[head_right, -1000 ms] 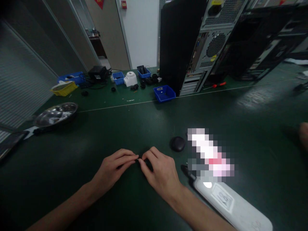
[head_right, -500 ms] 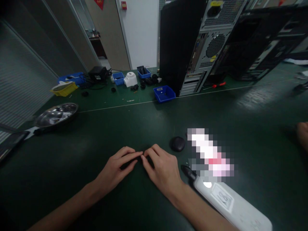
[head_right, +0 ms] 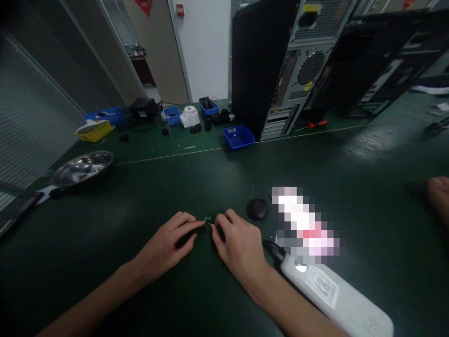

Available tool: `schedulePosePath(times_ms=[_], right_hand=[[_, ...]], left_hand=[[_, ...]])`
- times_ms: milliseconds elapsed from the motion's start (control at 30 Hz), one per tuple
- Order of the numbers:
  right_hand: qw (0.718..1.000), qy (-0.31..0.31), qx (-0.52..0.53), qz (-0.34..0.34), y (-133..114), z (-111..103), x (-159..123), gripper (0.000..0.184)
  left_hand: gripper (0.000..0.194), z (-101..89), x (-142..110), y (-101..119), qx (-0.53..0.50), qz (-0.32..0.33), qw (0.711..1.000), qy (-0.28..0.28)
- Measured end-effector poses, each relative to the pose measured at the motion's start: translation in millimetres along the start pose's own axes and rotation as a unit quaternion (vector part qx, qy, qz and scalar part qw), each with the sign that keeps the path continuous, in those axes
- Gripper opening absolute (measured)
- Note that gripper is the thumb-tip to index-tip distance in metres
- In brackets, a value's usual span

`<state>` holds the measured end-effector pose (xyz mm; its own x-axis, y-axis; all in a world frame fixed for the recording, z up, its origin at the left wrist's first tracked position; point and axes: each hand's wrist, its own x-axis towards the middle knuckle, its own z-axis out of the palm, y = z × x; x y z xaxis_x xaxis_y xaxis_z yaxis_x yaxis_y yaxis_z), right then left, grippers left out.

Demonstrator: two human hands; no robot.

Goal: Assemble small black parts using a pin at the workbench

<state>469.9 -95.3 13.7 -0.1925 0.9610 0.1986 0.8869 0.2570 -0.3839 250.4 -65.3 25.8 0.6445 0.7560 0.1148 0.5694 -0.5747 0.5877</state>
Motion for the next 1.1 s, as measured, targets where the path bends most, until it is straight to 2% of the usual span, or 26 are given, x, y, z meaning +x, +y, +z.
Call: schedulePosePath(times_ms=[100,267,400,500,600,733,867,1000,1100], right_hand=[[1.000,0.005,-0.007,0.019,-1,-2,-1,0.014],[0.998,0.035,-0.007,0.061,-2,-7,0,0.014],[0.997,0.038,-0.002,0.062,-1,-9,1,0.014],[0.997,0.042,0.019,0.059,-1,-9,1,0.015],[0.997,0.036,0.045,0.051,-2,-7,0,0.017],[0.997,0.015,0.067,0.046,-3,-3,-2,0.019],[0.996,0.006,0.077,0.050,-2,0,-3,0.020],[0.996,0.011,0.079,0.050,-1,1,-1,0.021],[0.996,0.015,0.079,0.047,-2,1,-1,0.022]], left_hand=[[0.032,-1.7,1,3,-0.006,-0.011,1.000,0.006],[0.024,9.0,13,10,0.003,-0.015,0.999,0.038],[0.026,13.3,27,14,0.009,-0.020,1.000,0.016],[0.028,4.9,29,8,0.015,-0.026,1.000,-0.003],[0.029,-15.4,16,-15,0.019,-0.079,0.997,-0.002],[0.030,-53.2,-16,-65,0.057,-0.184,0.981,0.007],[0.036,-87.6,-42,-112,0.133,-0.258,0.957,0.026],[0.040,-113.3,-56,-146,0.197,-0.315,0.927,0.047],[0.041,-125.2,-66,-164,0.232,-0.346,0.907,0.064]])
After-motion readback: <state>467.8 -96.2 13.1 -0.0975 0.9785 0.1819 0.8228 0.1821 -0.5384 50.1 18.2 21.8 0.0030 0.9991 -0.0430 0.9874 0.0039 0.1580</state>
